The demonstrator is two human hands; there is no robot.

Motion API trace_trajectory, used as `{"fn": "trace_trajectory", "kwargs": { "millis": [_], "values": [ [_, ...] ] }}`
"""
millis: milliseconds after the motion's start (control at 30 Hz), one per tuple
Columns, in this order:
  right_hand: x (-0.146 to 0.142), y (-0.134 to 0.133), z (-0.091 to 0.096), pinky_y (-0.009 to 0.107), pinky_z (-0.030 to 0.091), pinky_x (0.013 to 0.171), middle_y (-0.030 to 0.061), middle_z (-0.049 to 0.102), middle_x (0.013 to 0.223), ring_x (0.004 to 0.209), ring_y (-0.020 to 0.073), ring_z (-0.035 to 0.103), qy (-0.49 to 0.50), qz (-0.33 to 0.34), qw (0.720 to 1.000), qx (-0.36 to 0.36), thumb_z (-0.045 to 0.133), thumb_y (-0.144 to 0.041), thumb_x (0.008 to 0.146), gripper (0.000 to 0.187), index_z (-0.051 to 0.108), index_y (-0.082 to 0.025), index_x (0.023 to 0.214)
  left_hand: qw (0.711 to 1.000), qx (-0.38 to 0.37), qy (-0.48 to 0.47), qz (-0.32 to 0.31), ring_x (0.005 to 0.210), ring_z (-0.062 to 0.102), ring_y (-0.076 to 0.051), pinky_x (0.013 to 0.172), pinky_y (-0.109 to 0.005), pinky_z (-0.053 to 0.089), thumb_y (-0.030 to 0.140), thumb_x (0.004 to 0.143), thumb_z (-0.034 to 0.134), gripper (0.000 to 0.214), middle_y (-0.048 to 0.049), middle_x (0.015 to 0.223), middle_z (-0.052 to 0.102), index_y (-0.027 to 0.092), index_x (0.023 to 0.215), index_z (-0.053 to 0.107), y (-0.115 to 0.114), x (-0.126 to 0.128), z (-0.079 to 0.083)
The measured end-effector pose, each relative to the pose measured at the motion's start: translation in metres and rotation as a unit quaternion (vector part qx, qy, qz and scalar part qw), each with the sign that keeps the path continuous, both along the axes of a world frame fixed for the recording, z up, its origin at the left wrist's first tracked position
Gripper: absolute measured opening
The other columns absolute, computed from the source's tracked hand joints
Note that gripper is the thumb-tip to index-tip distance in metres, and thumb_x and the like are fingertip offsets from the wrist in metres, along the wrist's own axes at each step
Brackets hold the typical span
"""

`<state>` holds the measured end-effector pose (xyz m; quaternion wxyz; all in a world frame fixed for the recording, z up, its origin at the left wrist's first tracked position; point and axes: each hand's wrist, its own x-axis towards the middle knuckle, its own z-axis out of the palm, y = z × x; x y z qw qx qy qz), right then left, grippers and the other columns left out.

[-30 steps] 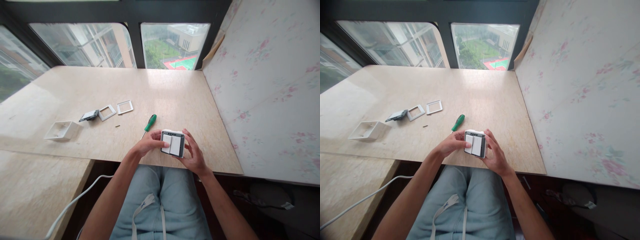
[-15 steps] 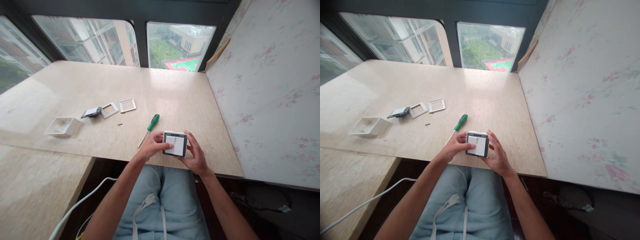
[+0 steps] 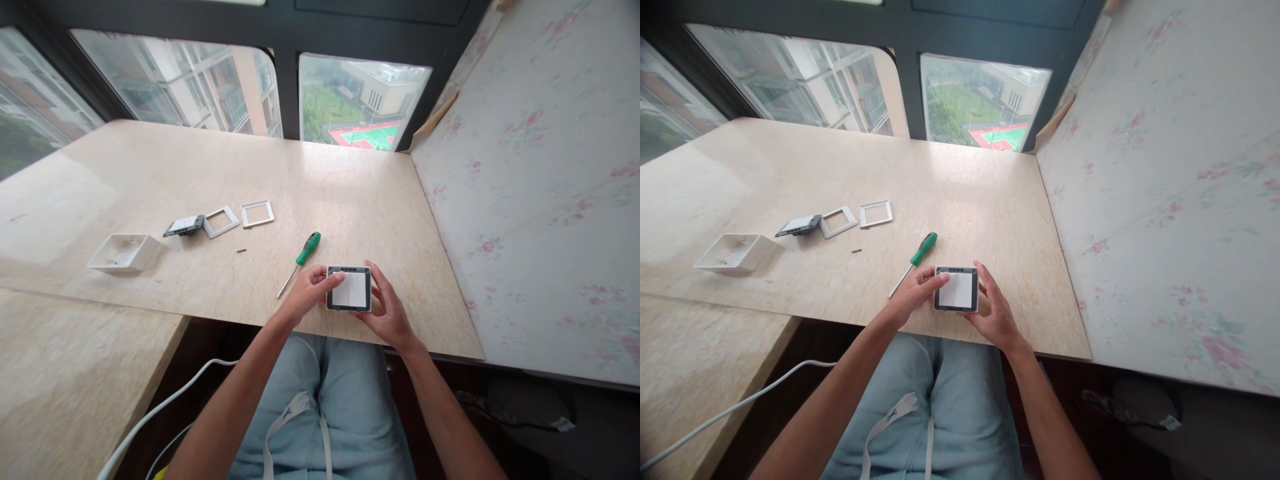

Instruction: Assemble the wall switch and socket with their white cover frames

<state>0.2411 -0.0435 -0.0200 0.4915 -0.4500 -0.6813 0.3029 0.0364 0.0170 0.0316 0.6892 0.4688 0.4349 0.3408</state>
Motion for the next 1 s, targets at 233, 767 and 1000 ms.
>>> {"fn": "trace_trajectory", "kwargs": {
  "millis": [233,767,1000],
  "values": [
    [0.002,-0.001,0.002,0.051,0.044,0.117,0.0082,0.039,0.163,0.151,0.0282,0.036,-0.054,0.001,0.998,0.028,0.079,-0.021,0.083,0.093,0.028,-0.039,0.158,1.000,-0.008,0.006,0.029,0.064,0.054,-0.012,0.052,-0.023,0.036,0.053,0.071,0.078,0.043,-0.0004,0.074,0.061,0.016,0.085,0.064,-0.003,0.003,-0.002],
    [0.002,0.004,-0.008,0.051,0.045,0.115,0.0144,0.038,0.162,0.147,0.0320,0.043,0.055,-0.038,0.992,-0.105,0.087,-0.037,0.074,0.095,0.037,-0.029,0.155,0.997,0.032,0.003,0.063,0.091,0.068,-0.021,0.060,-0.024,0.052,0.050,0.080,0.076,0.069,-0.0132,0.112,0.070,0.014,0.134,0.052,-0.008,0.009,-0.028],
    [0.003,0.005,-0.010,0.053,0.042,0.118,0.0162,0.048,0.155,0.141,0.0324,0.051,0.068,-0.076,0.990,-0.096,0.092,-0.038,0.068,0.095,0.045,-0.024,0.150,0.974,0.186,0.118,0.042,0.104,0.067,-0.027,0.086,-0.038,0.055,0.046,0.083,0.075,0.067,-0.0138,0.128,0.067,0.020,0.141,0.053,-0.026,0.007,-0.028]
  ]
}}
